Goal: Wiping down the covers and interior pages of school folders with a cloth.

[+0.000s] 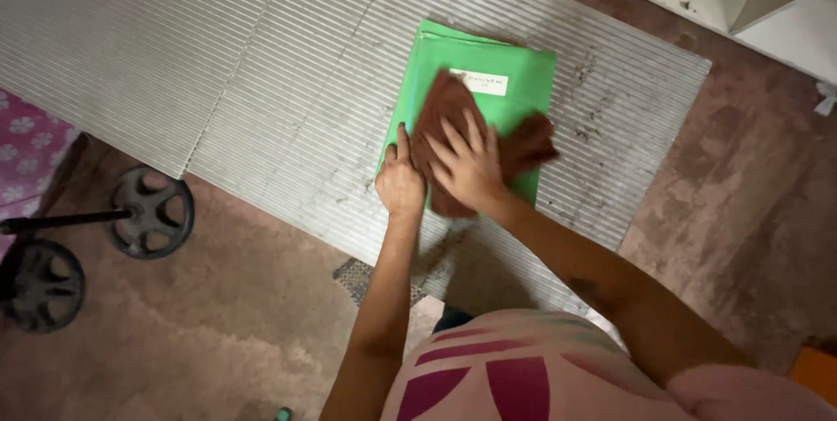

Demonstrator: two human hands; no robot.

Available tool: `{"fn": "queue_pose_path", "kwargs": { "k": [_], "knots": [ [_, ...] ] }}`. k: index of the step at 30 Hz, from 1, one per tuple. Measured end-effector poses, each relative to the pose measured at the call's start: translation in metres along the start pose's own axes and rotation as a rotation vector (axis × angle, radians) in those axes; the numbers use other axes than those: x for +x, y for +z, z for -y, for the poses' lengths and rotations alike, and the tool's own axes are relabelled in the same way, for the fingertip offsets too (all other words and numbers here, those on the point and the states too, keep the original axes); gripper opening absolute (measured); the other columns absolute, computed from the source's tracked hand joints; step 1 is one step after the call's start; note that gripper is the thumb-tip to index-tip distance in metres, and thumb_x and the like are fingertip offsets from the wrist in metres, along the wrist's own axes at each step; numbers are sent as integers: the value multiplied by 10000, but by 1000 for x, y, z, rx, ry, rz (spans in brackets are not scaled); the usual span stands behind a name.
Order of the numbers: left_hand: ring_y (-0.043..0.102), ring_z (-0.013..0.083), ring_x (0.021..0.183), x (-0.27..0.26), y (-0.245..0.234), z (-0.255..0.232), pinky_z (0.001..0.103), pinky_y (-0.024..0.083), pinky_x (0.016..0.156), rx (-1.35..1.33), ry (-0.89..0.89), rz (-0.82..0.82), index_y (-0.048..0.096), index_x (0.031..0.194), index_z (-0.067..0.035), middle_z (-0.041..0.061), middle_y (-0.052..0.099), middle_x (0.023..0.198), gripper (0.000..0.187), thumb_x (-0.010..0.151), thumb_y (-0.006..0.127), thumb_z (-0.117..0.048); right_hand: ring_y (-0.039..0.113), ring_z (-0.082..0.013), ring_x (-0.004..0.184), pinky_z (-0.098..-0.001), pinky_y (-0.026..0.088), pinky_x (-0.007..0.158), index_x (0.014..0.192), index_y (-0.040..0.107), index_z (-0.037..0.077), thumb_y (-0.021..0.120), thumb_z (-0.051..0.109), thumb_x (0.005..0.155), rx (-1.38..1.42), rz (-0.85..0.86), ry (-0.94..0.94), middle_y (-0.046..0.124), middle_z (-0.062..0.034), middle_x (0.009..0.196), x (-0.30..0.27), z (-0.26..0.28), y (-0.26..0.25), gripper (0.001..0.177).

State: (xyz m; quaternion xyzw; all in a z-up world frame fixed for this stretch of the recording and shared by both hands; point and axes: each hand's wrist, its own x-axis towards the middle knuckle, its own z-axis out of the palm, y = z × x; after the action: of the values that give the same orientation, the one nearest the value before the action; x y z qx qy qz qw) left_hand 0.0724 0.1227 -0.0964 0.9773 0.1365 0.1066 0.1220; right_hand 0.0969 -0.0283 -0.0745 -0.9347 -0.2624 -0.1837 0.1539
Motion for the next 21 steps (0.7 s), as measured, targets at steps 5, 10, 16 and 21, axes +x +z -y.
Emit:
{"fn": "queue_pose_path", "kwargs": {
  "k": [5,10,16,21],
  "knots": [
    [622,310,580,1,-19,-8,435,512,504,-58,5,-136,602,1430,-176,97,638,868,415,1047,544,-326,392,-454,1418,-680,347,988,1330,637,164,631,356,882,-9,71,-166,519,-134,1485,-44,-40,-34,487],
    [607,283,547,1,-20,-8,411,504,471,-57,17,-195,641,1388,-158,93,653,848,389,1049,548,-325,498,-452,1112,-659,412,876,1283,619,120,594,228,924,-7,147,130,551,-174,1295,32,-127,-24,377],
    [636,255,563,4,-18,-7,381,527,483,-101,6,-219,659,1357,-133,89,676,858,380,1042,561,-322,667,-360,955,-445,548,820,1314,645,-42,559,69,997,531,-260,287,721,-233,1167,122,-210,-73,346],
    [656,288,590,3,-11,-5,410,539,499,-99,3,-210,644,1361,-150,99,668,872,380,1041,549,-331,610,-72,944,-243,539,813,1231,698,90,615,346,1056,1070,-218,588,710,15,1104,132,-136,-192,321]
  ]
}}
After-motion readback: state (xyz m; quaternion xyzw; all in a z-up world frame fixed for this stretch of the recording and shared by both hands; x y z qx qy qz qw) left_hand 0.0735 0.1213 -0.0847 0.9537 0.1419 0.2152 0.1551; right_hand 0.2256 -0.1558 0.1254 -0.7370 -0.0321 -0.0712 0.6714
